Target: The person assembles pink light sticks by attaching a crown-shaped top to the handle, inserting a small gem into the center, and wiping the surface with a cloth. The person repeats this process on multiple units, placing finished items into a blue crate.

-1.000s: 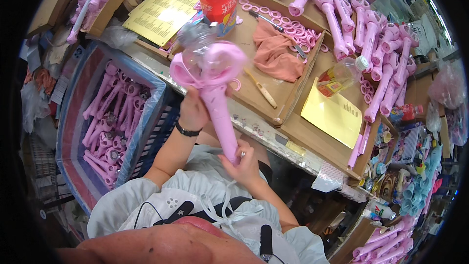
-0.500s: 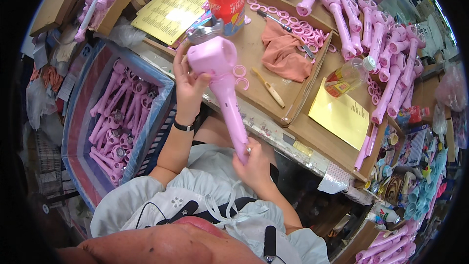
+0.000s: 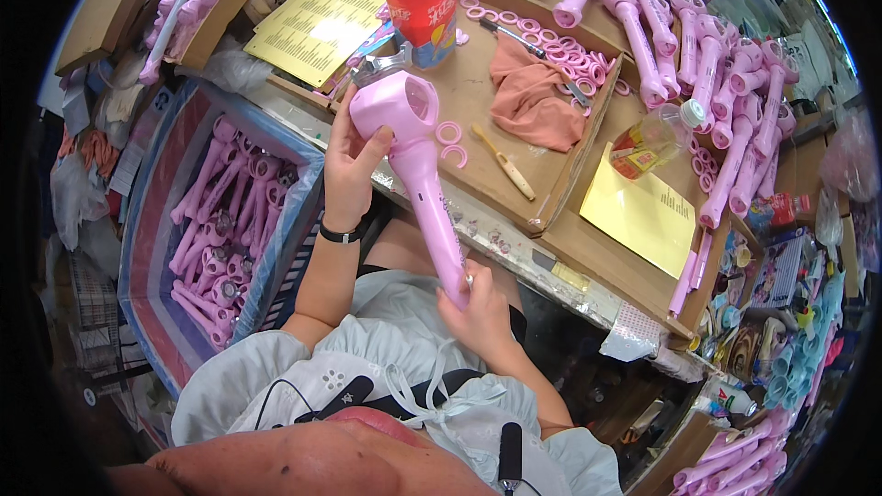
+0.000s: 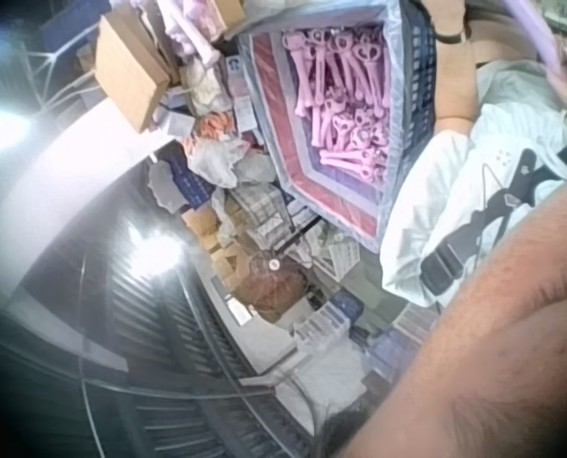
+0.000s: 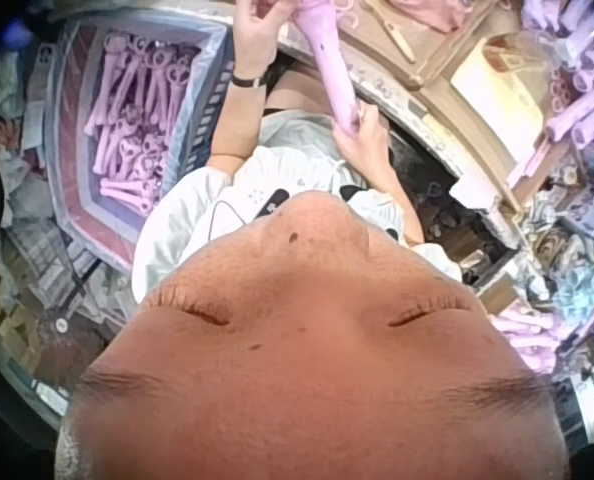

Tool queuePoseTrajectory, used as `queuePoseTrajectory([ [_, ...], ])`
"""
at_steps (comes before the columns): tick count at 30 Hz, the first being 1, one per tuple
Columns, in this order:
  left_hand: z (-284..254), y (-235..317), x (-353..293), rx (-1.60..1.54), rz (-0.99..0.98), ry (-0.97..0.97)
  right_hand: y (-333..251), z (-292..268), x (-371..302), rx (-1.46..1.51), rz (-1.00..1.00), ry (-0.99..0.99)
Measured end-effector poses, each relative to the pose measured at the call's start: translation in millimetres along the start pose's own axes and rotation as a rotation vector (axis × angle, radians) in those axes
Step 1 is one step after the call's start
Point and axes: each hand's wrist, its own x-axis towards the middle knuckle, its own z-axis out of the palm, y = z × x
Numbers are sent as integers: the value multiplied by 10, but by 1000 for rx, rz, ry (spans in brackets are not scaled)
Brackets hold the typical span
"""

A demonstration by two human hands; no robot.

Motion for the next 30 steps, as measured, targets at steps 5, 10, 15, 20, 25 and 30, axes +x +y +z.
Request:
queuePoseTrajectory([
  [5,-38,-122,-56,153,122,71,53,1,-21,211,89,-30],
  [10,50,-227,-318,-562,-139,32,192,-134,29,1163,145,-351],
  [15,113,-161,-157,-1185,-357,-391,116,-227,111,863,59,-589],
  [20,17,-78,86,-868,-319,-194,55,-836,298,269,-162,182],
  [25,-86,-160,25,-644,-258,-38,444,-1545,677,-601,-28,123],
  [30,-212,-175,24,-703,-335,-207,734,-1850,698,-461,-53,53],
])
